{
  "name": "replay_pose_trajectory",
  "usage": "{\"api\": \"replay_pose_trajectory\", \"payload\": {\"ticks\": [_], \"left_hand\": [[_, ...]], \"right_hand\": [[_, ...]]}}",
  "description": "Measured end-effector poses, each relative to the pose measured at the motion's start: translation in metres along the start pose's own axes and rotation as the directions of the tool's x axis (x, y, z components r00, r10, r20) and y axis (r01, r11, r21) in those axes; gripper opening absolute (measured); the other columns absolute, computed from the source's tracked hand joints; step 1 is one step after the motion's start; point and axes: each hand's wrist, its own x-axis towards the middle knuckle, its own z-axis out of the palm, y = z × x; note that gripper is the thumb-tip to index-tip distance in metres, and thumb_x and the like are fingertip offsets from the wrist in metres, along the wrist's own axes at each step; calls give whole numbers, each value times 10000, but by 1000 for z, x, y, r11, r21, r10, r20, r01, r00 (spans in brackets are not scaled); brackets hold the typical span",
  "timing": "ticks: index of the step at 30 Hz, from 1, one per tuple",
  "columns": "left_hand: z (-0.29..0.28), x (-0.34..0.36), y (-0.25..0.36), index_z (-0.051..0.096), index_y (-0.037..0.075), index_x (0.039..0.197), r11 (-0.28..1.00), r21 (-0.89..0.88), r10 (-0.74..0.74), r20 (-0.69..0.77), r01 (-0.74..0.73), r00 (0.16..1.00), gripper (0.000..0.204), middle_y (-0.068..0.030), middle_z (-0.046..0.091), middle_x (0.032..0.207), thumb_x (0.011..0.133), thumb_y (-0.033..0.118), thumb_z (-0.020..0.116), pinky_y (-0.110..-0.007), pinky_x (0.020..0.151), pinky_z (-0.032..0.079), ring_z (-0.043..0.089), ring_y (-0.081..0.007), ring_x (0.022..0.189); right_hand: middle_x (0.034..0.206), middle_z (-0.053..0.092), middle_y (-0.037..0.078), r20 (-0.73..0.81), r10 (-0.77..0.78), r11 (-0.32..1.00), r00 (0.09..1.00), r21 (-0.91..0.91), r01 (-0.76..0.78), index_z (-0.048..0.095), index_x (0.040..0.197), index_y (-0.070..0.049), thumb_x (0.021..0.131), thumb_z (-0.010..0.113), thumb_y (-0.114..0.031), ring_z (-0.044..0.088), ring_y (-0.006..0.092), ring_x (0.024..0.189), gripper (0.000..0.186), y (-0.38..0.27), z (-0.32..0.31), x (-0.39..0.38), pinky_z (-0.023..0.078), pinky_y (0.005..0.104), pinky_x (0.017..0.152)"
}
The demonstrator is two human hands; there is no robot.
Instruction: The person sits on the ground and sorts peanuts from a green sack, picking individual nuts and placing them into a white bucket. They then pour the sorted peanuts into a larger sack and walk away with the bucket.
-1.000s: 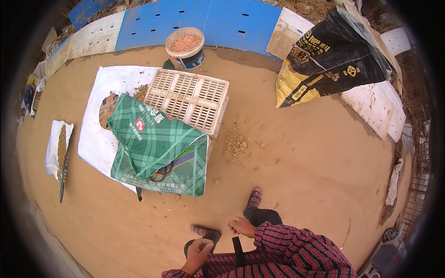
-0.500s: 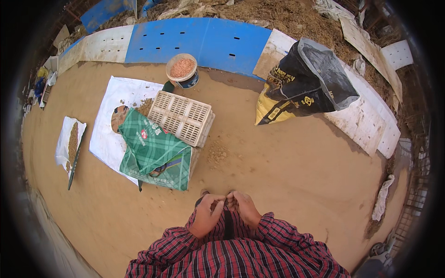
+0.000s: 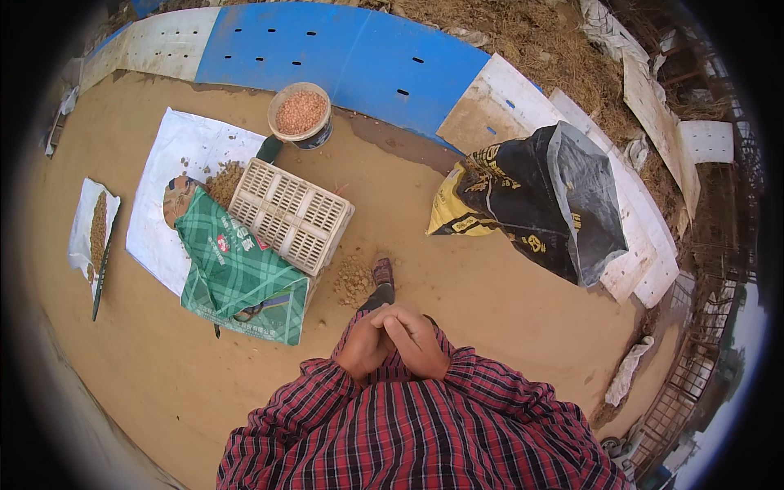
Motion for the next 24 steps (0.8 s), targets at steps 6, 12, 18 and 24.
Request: {"api": "replay_pose_trajectory", "payload": {"ticks": [6, 12, 18, 24], "left_hand": [[17, 34, 55, 521, -17, 1163, 959, 256, 171, -187, -120, 967, 230, -76, 596, 1027, 1001, 78, 388, -274, 794, 491, 595, -147, 877], [46, 78, 107, 490, -36, 1212, 937, 246, 307, -240, -249, 921, 244, -84, 591, 1020, 996, 52, 420, -270, 725, 512, 605, -150, 815], [76, 141, 150, 473, -42, 1227, 947, 267, 274, -377, -179, 885, 271, -96, 602, 1014, 1014, 125, 454, -272, 733, 541, 642, -171, 841], [93, 200, 170, 472, -48, 1220, 948, 298, 213, -341, -110, 915, 275, -112, 619, 1004, 1011, 132, 459, -267, 712, 549, 662, -178, 829]], "right_hand": [[870, 597, 74, -67, 114, 982, 991, 158, -102, 608, 985, 16, 1019, 431, -184, 568, 147, 830, 269, -16, -32, 80, 453, 282, 759], [785, 555, 11, -187, 243, 930, 952, 325, -173, 598, 987, 12, 1023, 438, -190, 517, 71, 720, 260, 12, -79, 175, 444, 224, 681], [733, 550, 3, -191, 359, 909, 914, 295, -296, 605, 973, 2, 1013, 447, -195, 504, 67, 666, 256, 68, -118, 256, 440, 222, 633], [739, 536, 7, -241, 556, 829, 795, 221, -513, 609, 963, -10, 1007, 451, -226, 504, 81, 655, 271, 106, -146, 289, 433, 230, 610]]}}
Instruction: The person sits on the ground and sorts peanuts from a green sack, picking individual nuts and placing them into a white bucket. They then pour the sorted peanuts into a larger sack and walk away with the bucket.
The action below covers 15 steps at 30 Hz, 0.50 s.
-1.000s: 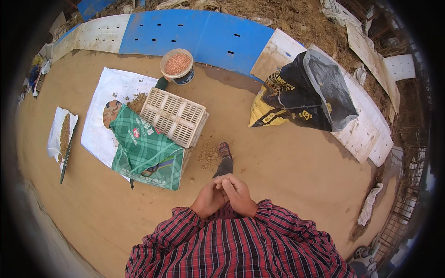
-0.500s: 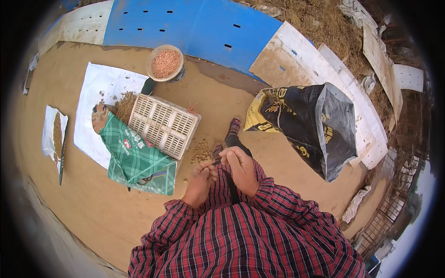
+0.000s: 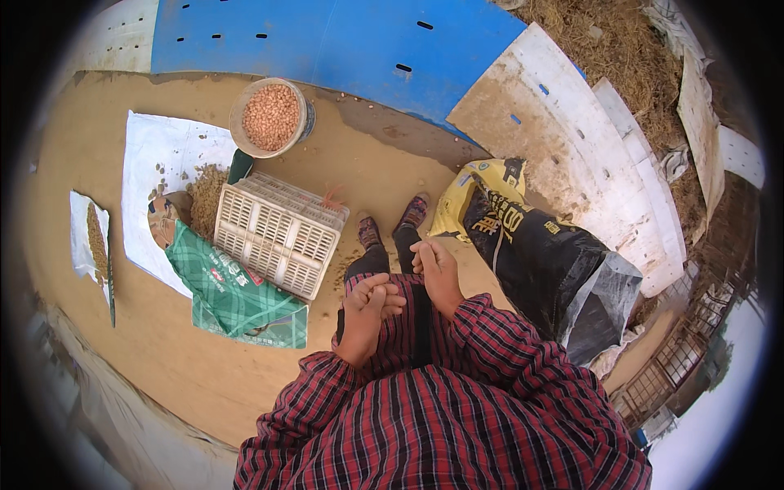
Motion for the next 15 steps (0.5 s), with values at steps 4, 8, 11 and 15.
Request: {"api": "replay_pose_trajectory", "payload": {"ticks": [4, 8, 11, 15], "left_hand": [[9, 53, 9, 461, -53, 1240, 996, 53, -73, 26, 72, 997, 297, -118, 615, 1009, 1011, 136, 457, -267, 717, 547, 658, -174, 830], [9, 153, 0, 449, -65, 1264, 992, 96, -88, 40, 83, 995, 330, -119, 613, 1007, 1015, 152, 449, -268, 708, 537, 652, -164, 817], [10, 235, -25, 458, -55, 1267, 992, 96, -79, 27, 76, 996, 334, -116, 620, 1020, 1016, 165, 453, -261, 703, 524, 647, -149, 802], [12, 303, -61, 495, -32, 1235, 996, 4, -87, 7, 86, 996, 300, -99, 638, 1023, 1012, 168, 479, -256, 713, 515, 641, -131, 774]], "right_hand": [[709, 554, 10, -91, -5, 999, 996, -42, 1, 619, 948, 2, 992, 462, -207, 515, 86, 634, 265, 21, -4, 61, 446, 242, 608], [706, 578, 29, -243, -34, 988, 969, -154, -4, 630, 952, 13, 964, 509, -217, 529, 106, 627, 260, 64, -23, 168, 452, 267, 603], [717, 600, 44, -414, -2, 976, 910, -199, -88, 638, 946, 18, 937, 563, -234, 543, 118, 635, 263, 108, -50, 260, 453, 280, 602], [766, 591, 22, -538, 23, 933, 843, -292, -212, 625, 917, 18, 918, 647, -219, 511, 86, 618, 238, 157, -100, 363, 423, 247, 568]]}}
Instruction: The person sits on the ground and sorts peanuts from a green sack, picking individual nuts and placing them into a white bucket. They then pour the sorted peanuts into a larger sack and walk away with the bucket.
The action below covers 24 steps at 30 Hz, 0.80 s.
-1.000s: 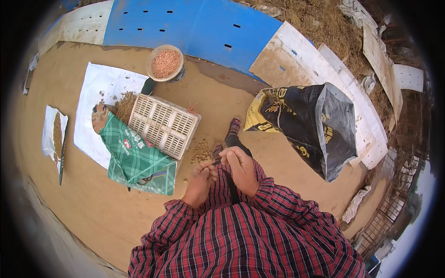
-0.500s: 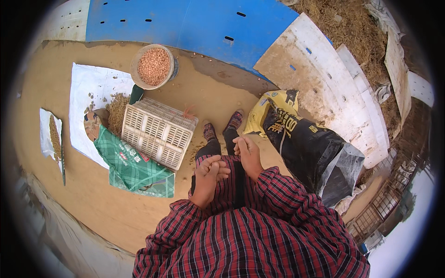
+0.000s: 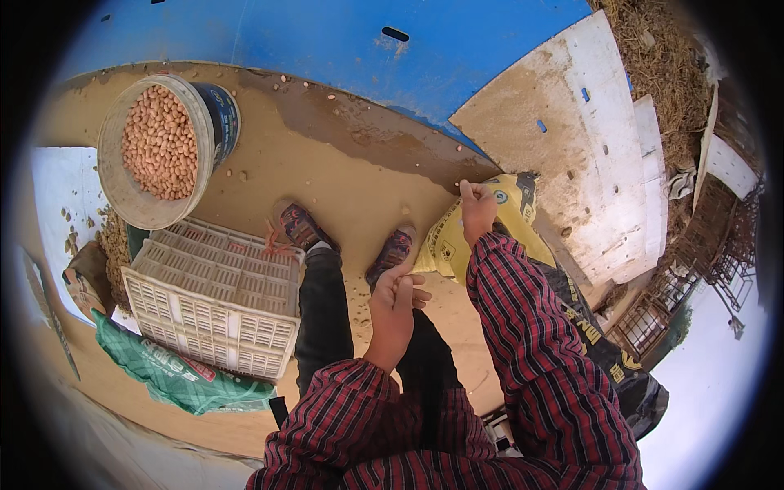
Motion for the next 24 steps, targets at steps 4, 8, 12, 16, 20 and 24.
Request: {"api": "replay_pose_trajectory", "payload": {"ticks": [4, 8, 12, 16, 20, 24], "left_hand": [[3, 12, -14, 499, -7, 1240, 992, -107, -67, -20, 65, 998, 286, -85, 634, 1039, 1016, 170, 474, -245, 712, 498, 630, -115, 796], [7, 5, -1, 495, 11, 1252, 967, -230, -126, -54, 110, 991, 276, -81, 626, 1065, 1021, 159, 463, -245, 716, 488, 621, -111, 802], [10, 3, 18, 503, 13, 1252, 919, -381, -151, -111, 98, 982, 268, -86, 631, 1084, 1020, 142, 466, -252, 722, 492, 613, -109, 799], [13, 5, 26, 510, 20, 1253, 854, -466, -306, -93, 230, 947, 260, -93, 633, 1090, 1022, 124, 455, -251, 723, 495, 607, -110, 790], [15, 5, 31, 513, 21, 1253, 869, -459, -252, -97, 181, 963, 259, -93, 634, 1097, 1020, 120, 459, -246, 725, 491, 606, -107, 784], [17, 8, 36, 514, 23, 1254, 859, -491, -236, -126, 146, 964, 259, -88, 636, 1091, 1021, 123, 460, -245, 716, 486, 603, -103, 774]], "right_hand": [[818, 690, 108, -71, 5, 986, 997, -165, -16, 668, 1039, 23, 892, 642, -206, 631, 164, 727, 273, 37, 15, 85, 483, 312, 650], [834, 692, 119, -100, 3, 983, 995, -184, -21, 676, 1066, 33, 885, 658, -211, 633, 164, 744, 305, 63, 31, 140, 486, 313, 680], [852, 697, 136, -108, 30, 970, 994, -236, -55, 696, 1024, 48, 885, 664, -249, 638, 181, 757, 329, 78, 41, 172, 489, 326, 735], [821, 701, 133, -180, 30, 959, 983, -271, -79, 708, 990, 42, 878, 666, -282, 654, 196, 739, 345, 89, 49, 184, 498, 340, 715], [789, 690, 107, -256, -85, 934, 963, -358, -12, 697, 965, 23, 877, 657, -282, 654, 195, 713, 319, 77, 62, 170, 500, 341, 683], [765, 649, 55, -129, -302, 905, 945, -350, 241, 662, 928, -34, 875, 661, -273, 600, 187, 672, 245, 22, 104, 134, 486, 339, 651]]}}
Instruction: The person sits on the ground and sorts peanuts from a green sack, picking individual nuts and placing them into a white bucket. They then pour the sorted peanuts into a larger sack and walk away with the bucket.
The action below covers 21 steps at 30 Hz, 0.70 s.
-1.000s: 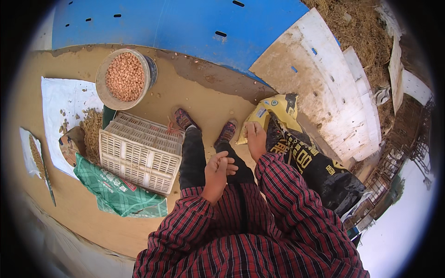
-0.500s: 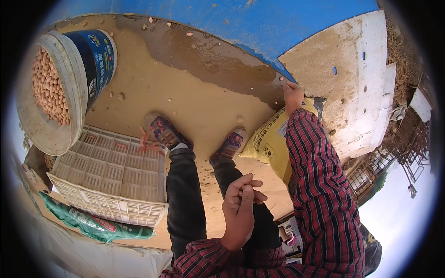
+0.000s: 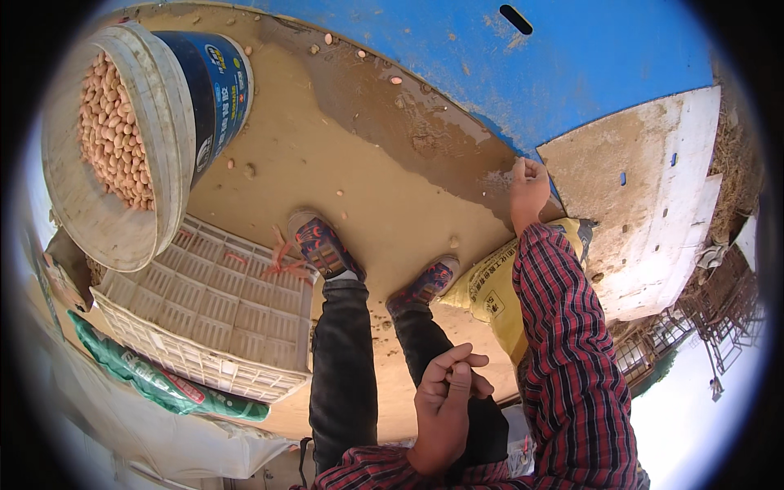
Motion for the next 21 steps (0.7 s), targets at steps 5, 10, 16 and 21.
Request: {"api": "replay_pose_trajectory", "payload": {"ticks": [5, 10, 16, 21], "left_hand": [[-1, 2, 6, 517, 26, 1251, 997, -57, 47, -17, -48, 999, 258, -84, 635, 1094, 1024, 132, 457, -246, 698, 479, 600, -102, 767], [-6, 1, 17, 529, 30, 1248, 981, -192, -7, 5, 8, 1000, 257, -95, 639, 1092, 1024, 125, 449, -260, 707, 471, 598, -129, 774], [-8, -5, 27, 533, 25, 1254, 956, -287, -53, 16, 55, 998, 263, -110, 637, 1108, 1025, 117, 440, -257, 708, 463, 598, -136, 775], [-10, -7, 31, 531, 20, 1253, 949, -311, -47, 30, 54, 998, 265, -112, 634, 1112, 1025, 121, 444, -259, 708, 467, 600, -134, 776]], "right_hand": [[858, 621, 33, 354, -573, 807, 739, 85, 585, 632, 927, -96, 844, 689, -195, 563, 195, 753, 141, -125, 40, -20, 478, 341, 671], [834, 589, 36, 289, -875, 378, 389, -96, 921, 594, 900, -124, 804, 701, -145, 572, 233, 781, 145, -189, 85, -12, 479, 353, 678], [809, 551, 33, 325, -907, 219, 268, -177, 959, 575, 892, -140, 777, 697, -126, 567, 239, 783, 168, -196, 101, -8, 472, 360, 691], [801, 547, 32, 351, -902, 180, 251, -222, 958, 577, 885, -143, 779, 676, -137, 571, 239, 788, 145, -199, 101, -3, 472, 367, 683]]}}
